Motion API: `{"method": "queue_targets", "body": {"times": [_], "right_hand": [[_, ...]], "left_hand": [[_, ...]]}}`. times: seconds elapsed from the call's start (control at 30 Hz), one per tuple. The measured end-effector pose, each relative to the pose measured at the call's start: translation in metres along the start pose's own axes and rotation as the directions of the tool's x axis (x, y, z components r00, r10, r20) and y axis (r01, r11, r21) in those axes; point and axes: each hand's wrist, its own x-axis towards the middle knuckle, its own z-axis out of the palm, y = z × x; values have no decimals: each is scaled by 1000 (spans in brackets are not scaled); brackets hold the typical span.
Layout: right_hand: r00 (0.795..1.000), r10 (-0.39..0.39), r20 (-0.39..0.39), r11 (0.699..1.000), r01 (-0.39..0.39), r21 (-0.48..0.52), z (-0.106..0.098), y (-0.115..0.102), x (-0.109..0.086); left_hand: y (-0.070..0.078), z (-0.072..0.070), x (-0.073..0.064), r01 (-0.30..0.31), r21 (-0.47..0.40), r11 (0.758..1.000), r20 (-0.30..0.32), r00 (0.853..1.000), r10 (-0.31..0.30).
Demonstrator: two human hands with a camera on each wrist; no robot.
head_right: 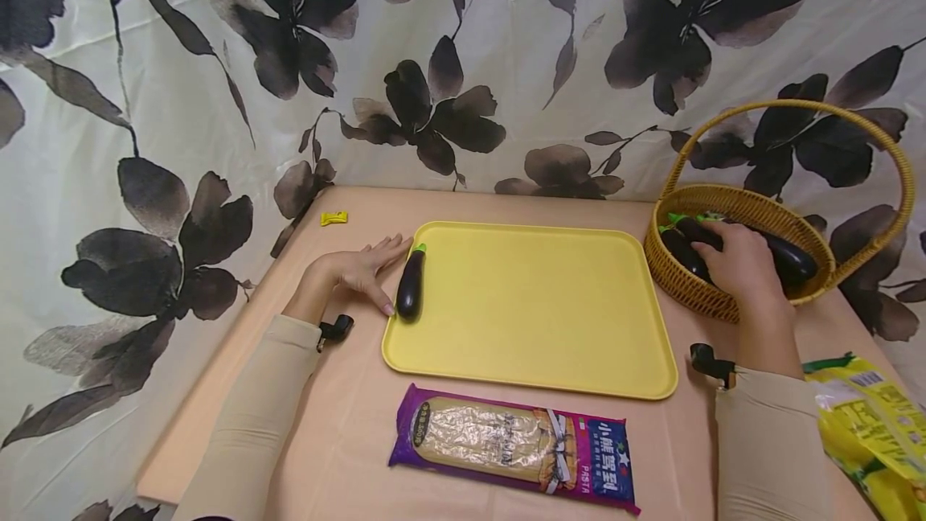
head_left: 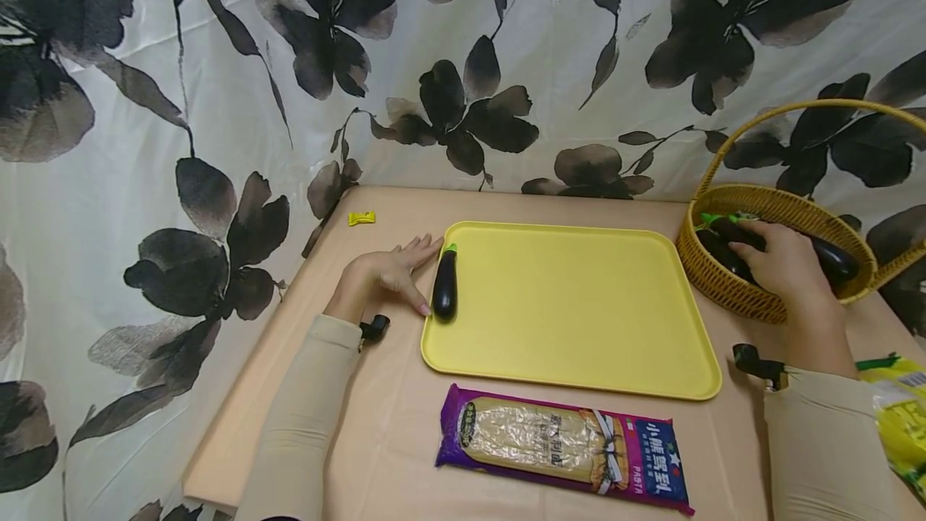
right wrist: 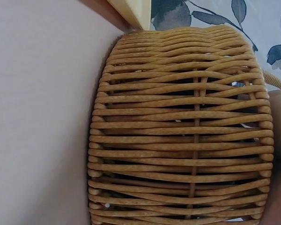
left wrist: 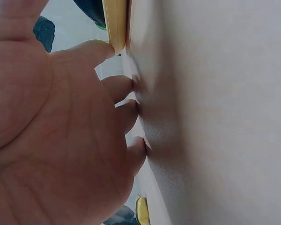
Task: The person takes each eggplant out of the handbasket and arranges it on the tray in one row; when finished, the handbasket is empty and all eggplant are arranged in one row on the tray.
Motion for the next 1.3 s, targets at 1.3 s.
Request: {"method": "queue_targets", "body": {"times": [1.3], "right_hand": [[978,-193,-79,939,208,275,7,-74,-9]], "left_hand": [[-4,1,3,-3,-1,1000,-8,1000,3]]}}
